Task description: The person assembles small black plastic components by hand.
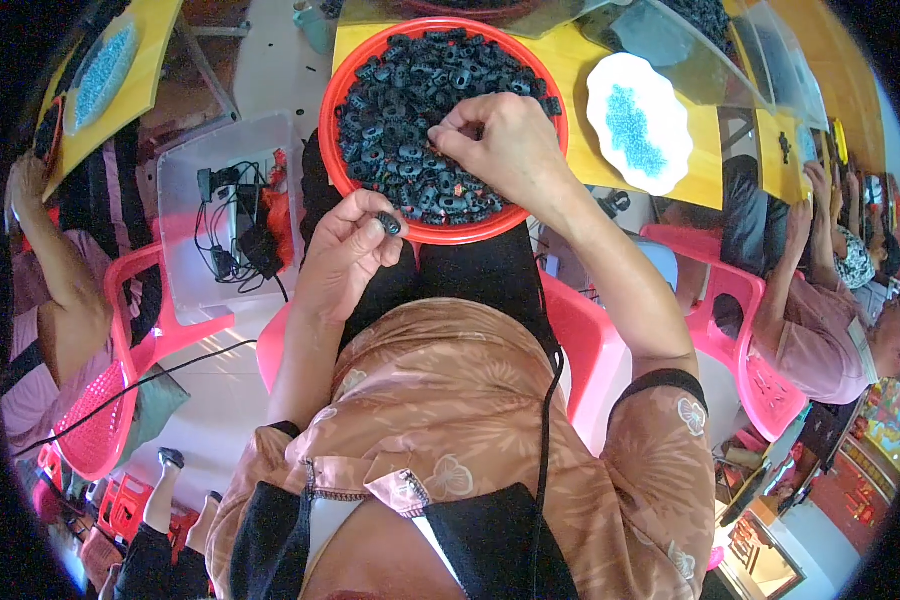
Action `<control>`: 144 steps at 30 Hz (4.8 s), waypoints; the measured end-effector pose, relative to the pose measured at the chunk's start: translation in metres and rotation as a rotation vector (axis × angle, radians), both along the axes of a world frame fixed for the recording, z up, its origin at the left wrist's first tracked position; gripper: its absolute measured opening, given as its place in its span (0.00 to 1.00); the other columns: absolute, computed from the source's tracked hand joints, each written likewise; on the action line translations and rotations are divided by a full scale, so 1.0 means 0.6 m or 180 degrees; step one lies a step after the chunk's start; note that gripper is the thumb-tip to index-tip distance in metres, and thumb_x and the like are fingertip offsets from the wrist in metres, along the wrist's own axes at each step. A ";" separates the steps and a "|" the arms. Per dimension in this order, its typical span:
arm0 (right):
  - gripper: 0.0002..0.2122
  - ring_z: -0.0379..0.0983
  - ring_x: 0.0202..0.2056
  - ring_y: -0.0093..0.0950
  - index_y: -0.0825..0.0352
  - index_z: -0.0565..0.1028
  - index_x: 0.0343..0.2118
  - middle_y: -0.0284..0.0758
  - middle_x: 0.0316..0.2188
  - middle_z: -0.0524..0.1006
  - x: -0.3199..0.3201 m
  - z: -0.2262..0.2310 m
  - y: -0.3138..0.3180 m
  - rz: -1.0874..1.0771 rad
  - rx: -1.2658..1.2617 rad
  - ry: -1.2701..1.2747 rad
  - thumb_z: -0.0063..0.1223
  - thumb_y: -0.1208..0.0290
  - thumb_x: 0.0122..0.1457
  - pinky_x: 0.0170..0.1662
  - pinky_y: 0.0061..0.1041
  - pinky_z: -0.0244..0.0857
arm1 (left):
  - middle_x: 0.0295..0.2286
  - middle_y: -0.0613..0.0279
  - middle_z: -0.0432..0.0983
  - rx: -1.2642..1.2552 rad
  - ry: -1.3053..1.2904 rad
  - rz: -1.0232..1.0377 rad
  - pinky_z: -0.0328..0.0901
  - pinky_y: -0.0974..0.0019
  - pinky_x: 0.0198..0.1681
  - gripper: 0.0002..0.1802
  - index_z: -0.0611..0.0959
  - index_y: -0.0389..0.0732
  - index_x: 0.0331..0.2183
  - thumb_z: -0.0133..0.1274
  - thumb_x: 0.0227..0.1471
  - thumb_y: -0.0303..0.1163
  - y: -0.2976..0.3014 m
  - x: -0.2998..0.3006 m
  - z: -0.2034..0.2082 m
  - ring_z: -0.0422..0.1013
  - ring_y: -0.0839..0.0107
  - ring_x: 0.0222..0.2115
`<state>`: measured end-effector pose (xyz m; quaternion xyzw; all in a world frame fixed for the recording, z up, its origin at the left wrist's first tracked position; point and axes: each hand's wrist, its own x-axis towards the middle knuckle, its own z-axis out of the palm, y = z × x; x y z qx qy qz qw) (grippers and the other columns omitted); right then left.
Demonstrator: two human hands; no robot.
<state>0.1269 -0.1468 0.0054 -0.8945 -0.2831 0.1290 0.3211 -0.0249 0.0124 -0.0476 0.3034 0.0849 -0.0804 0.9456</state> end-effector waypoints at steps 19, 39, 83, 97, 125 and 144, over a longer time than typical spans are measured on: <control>0.06 0.71 0.29 0.13 0.73 0.78 0.34 0.29 0.27 0.78 -0.092 0.050 -0.021 -0.0052 0.1289 0.2147 0.55 0.78 0.55 0.34 0.13 0.65 | 0.29 0.58 0.76 0.0921 0.0133 0.0629 0.66 0.74 0.30 0.10 0.73 0.36 0.40 0.50 0.54 0.25 -0.031 0.001 0.036 0.73 0.74 0.26; 0.05 0.67 0.25 0.11 0.72 0.77 0.30 0.27 0.22 0.76 -0.081 0.033 -0.024 0.0473 0.0914 0.2232 0.52 0.75 0.56 0.29 0.14 0.63 | 0.26 0.61 0.73 0.1555 -0.0414 0.0295 0.64 0.76 0.26 0.08 0.69 0.37 0.39 0.46 0.56 0.25 -0.025 -0.007 0.025 0.70 0.77 0.23; 0.05 0.68 0.17 0.14 0.69 0.77 0.31 0.30 0.21 0.76 -0.044 0.121 -0.085 -0.0199 0.0990 0.1923 0.57 0.73 0.55 0.20 0.13 0.62 | 0.31 0.55 0.76 0.1730 -0.0724 0.0161 0.67 0.74 0.27 0.23 0.61 0.37 0.50 0.46 0.52 0.18 -0.037 -0.017 0.012 0.70 0.76 0.22; 0.08 0.70 0.27 0.12 0.66 0.78 0.38 0.26 0.27 0.78 0.132 0.137 -0.096 -0.0401 0.0546 -0.2011 0.55 0.72 0.56 0.31 0.12 0.64 | 0.26 0.60 0.76 0.1988 -0.0474 0.0728 0.61 0.78 0.23 0.10 0.72 0.36 0.40 0.49 0.55 0.24 -0.026 -0.014 0.013 0.67 0.81 0.20; 0.09 0.73 0.30 0.40 0.70 0.78 0.30 0.41 0.24 0.75 0.071 0.003 0.047 0.0883 -0.0549 -0.0744 0.58 0.69 0.49 0.35 0.36 0.66 | 0.27 0.60 0.75 0.2188 -0.0262 0.0531 0.61 0.78 0.23 0.08 0.72 0.36 0.40 0.48 0.56 0.26 -0.025 -0.009 0.012 0.66 0.81 0.19; 0.05 0.75 0.30 0.33 0.70 0.79 0.31 0.40 0.26 0.77 -0.094 0.044 -0.074 0.0381 0.0801 -0.0080 0.57 0.78 0.50 0.32 0.27 0.69 | 0.32 0.57 0.76 0.1890 0.0079 0.0738 0.69 0.75 0.33 0.12 0.76 0.32 0.42 0.48 0.56 0.25 -0.042 -0.006 0.029 0.74 0.73 0.28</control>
